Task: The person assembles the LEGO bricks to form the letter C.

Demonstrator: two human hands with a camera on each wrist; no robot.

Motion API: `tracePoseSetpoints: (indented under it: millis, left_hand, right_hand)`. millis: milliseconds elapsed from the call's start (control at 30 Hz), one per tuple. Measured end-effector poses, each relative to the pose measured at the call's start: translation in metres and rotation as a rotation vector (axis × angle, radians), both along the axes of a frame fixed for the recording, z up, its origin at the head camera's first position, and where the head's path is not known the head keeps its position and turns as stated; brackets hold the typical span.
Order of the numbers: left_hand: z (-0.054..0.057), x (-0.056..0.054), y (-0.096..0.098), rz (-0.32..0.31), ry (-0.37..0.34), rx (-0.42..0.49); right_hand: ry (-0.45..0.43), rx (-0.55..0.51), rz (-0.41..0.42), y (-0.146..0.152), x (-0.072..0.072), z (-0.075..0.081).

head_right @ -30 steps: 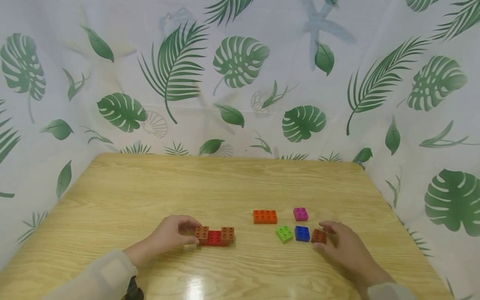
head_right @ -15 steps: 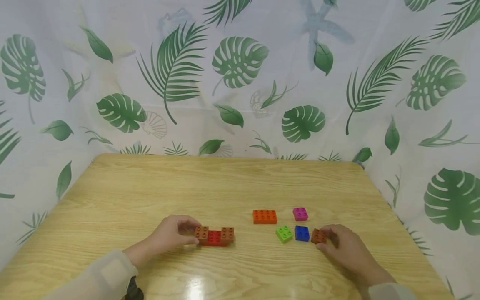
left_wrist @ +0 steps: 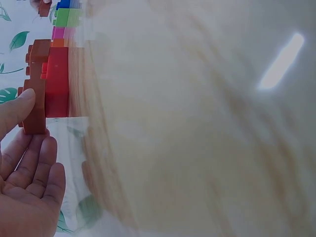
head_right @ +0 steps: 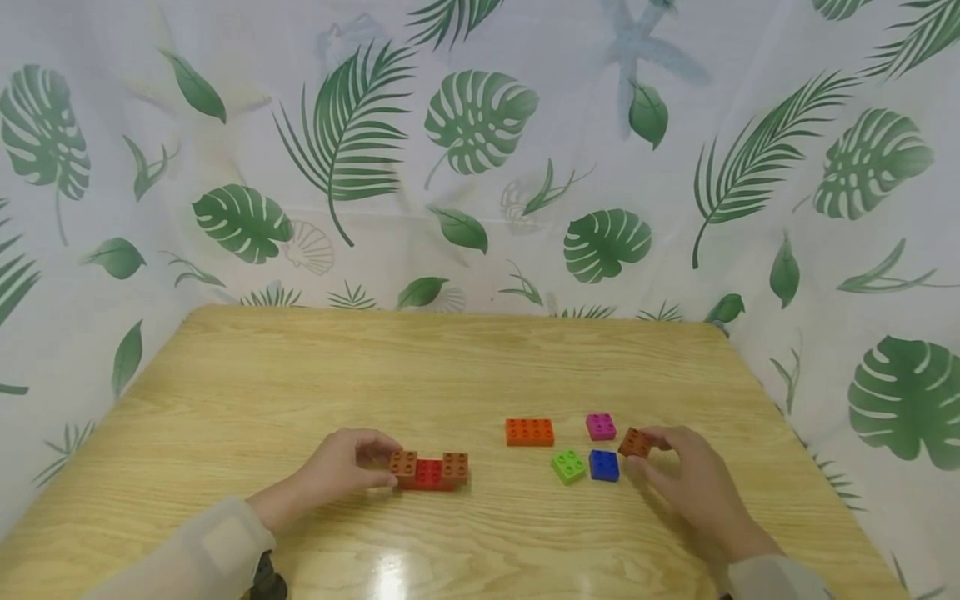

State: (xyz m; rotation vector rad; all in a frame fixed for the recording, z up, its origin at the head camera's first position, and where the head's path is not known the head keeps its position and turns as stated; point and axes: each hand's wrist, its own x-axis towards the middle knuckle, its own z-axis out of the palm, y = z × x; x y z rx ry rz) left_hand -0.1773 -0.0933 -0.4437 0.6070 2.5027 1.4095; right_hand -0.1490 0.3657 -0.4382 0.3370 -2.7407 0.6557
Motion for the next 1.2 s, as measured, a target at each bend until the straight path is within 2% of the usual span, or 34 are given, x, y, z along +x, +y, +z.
tracePoseSetpoints:
  millis: [133,300,733,800,1033,1200]
  left_hand:
    - [0.001,0.0,0.0,0.0,0.0,0.007]
    - [0.002,0.001,0.0,0.002,0.003,0.006]
    - [-0.001,-0.001,-0.001,-0.002,0.009,0.006]
    - [-0.002,-0.001,-0.001,-0.002,0.011,0.005]
    - [-0.003,-0.001,-0.001,-0.001,0.018,-0.002]
    - [-0.003,-0.001,-0.001,-0.002,0.023,-0.007]
  right_hand:
    - [0.08,-0.024,0.017,-0.014,-0.004,0.002]
    - [0.112,-0.039,0.049,-0.033,-0.01,-0.001]
    - [0.179,-0.057,0.25,-0.099,-0.022,-0.002]
    - [0.165,-0.074,0.28,-0.109,-0.024,-0.002]
    - [0.01,-0.139,0.31,-0.141,-0.028,0.003]
    - [0.032,-0.129,0.365,-0.161,-0.032,0.004]
